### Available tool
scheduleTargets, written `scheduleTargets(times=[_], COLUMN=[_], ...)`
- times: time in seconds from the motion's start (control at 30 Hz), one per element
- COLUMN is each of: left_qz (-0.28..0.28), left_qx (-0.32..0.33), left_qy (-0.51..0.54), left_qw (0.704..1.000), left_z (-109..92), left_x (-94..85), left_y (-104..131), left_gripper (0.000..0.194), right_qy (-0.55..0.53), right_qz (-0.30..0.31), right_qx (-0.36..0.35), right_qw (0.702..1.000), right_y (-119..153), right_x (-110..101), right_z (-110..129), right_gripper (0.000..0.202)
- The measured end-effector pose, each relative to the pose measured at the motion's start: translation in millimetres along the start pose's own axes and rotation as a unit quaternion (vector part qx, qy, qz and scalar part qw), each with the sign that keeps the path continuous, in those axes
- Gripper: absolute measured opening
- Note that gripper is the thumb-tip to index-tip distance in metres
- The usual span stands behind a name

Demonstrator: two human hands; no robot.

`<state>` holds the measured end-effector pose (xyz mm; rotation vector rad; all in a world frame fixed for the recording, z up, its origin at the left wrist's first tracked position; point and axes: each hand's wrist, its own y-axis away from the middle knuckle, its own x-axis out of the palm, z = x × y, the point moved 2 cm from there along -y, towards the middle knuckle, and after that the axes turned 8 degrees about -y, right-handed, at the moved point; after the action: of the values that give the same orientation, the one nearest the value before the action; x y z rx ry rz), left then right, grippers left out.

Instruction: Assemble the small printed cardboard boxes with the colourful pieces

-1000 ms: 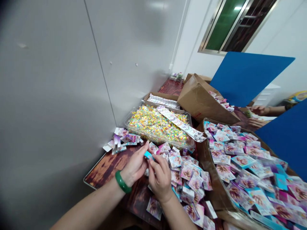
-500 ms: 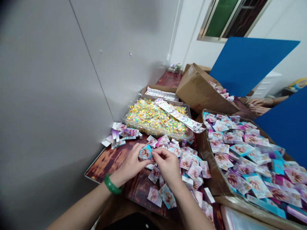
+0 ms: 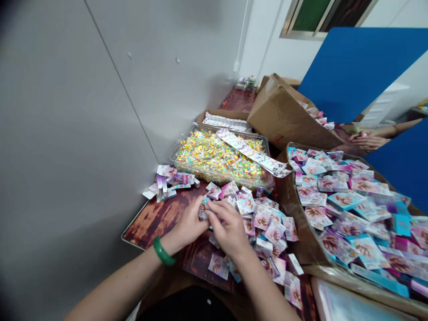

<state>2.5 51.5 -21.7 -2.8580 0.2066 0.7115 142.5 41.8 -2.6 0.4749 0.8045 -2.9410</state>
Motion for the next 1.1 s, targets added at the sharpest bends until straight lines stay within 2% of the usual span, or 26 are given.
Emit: scheduleTargets(times=[0.07,0.1,0.23,0.27,0.33,0.43,0.53,0.63,0.67,0.77,0.9,1.0,1.1], left_qz=[0.028,0.051,0.155,0.169,0.167,0.113,0.089,0.106,0.112,0.107,0.097,0.109,0.096], left_qx=[-0.012,-0.019,-0.036,-0.034,-0.018,0.011,0.038,0.043,0.046,0.069,0.080,0.059,0.019], left_qy=[-0.007,-0.008,-0.021,-0.034,-0.072,-0.112,-0.098,-0.070,-0.062,-0.039,-0.025,-0.033,-0.003], left_qw=[1.000,0.998,0.987,0.985,0.983,0.987,0.990,0.991,0.991,0.991,0.992,0.992,0.995], left_z=[5.0,8.3,20.2,21.1,18.8,6.1,-12.0,-28.1,-32.1,-38.4,-31.5,-21.7,-16.0], left_x=[2.4,3.0,-1.1,-3.2,-6.4,-3.4,13.4,33.5,38.0,39.2,19.5,2.3,-4.3], left_y=[3.0,5.4,16.1,16.9,13.2,-8.6,-43.8,-77.3,-85.4,-96.5,-89.1,-84.6,-91.9], left_gripper=[0.033,0.034,0.035,0.034,0.032,0.037,0.042,0.031,0.030,0.038,0.039,0.034,0.030], right_qy=[0.044,0.057,0.074,0.084,0.120,0.200,0.319,0.432,0.451,0.463,0.472,0.476,0.480], right_qz=[0.026,0.036,0.060,0.069,0.071,-0.014,-0.074,-0.025,0.016,0.070,0.092,0.099,0.097], right_qx=[-0.025,-0.015,0.137,0.168,0.186,0.155,0.151,0.190,0.200,0.202,0.225,0.247,0.246], right_qw=[0.998,0.998,0.986,0.980,0.973,0.968,0.933,0.881,0.870,0.860,0.848,0.838,0.836], right_y=[5.2,9.2,26.8,28.3,22.0,-13.8,-67.0,-117.7,-131.7,-162.5,-179.6,-185.2,-193.1], right_x=[4.6,7.7,13.9,11.1,-4.2,-51.2,-104.7,-138.1,-142.5,-142.5,-131.8,-130.7,-135.1], right_z=[-1.4,-3.6,-15.4,-16.2,-14.0,-11.9,-26.8,-57.3,-68.9,-100.9,-134.1,-146.2,-141.1], right_gripper=[0.027,0.026,0.020,0.021,0.024,0.022,0.027,0.031,0.031,0.032,0.044,0.038,0.037])
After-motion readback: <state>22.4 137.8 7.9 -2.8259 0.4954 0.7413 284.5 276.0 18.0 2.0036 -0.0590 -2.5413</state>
